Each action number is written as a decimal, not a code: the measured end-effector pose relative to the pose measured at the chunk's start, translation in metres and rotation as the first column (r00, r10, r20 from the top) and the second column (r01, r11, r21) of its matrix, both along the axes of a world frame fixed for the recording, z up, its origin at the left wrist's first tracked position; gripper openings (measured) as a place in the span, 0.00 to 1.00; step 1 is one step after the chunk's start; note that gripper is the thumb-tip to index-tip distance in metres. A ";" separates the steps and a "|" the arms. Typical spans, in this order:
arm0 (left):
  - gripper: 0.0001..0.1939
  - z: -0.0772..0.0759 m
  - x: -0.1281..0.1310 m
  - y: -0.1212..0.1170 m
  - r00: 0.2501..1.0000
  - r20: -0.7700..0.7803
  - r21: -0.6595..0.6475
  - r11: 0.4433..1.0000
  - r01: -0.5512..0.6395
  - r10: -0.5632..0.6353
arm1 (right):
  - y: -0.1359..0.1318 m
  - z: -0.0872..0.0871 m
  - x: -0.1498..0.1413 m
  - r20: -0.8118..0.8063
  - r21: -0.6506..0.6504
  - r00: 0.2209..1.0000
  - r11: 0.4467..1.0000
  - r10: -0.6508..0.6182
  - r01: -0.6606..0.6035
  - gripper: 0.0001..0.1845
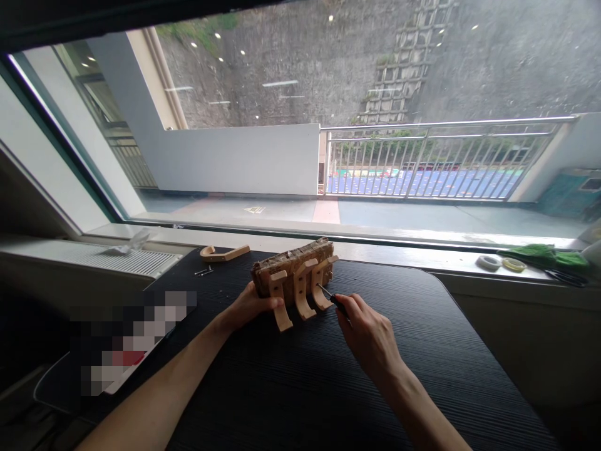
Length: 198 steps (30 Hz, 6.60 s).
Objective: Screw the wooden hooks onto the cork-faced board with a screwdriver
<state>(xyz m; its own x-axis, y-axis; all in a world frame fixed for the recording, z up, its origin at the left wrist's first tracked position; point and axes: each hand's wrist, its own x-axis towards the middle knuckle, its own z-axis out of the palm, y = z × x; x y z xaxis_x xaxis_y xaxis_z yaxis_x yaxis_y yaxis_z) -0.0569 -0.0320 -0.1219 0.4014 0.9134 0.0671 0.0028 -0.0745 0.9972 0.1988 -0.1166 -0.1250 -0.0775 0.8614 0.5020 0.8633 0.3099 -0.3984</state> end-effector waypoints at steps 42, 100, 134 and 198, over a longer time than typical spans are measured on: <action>0.26 0.001 -0.001 -0.001 0.999 0.038 -0.005 1.000 0.028 -0.028 | -0.004 0.009 0.004 0.076 -0.141 0.995 0.987 -0.071 0.081 0.15; 0.23 0.000 0.000 -0.002 1.000 -0.014 0.019 1.000 0.009 -0.008 | 0.000 0.003 0.002 -0.010 -0.034 0.996 0.996 -0.086 0.085 0.13; 0.27 -0.005 0.021 -0.001 0.926 -0.031 0.151 0.917 -0.368 0.376 | 0.002 -0.005 -0.001 0.010 -0.052 0.999 0.997 -0.048 0.048 0.16; 0.24 -0.018 0.014 0.003 0.955 -0.037 0.117 0.950 -0.290 0.296 | -0.002 0.004 0.002 0.062 -0.053 0.997 0.998 -0.043 0.046 0.14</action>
<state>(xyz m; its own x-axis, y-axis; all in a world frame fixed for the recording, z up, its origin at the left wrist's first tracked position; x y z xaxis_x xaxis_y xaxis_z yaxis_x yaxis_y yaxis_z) -0.0426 -0.0286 -0.1394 0.1231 0.9797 0.1585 0.0937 -0.1704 0.9809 0.2007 -0.1185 -0.1215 -0.0675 0.8904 0.4501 0.8989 0.2501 -0.3599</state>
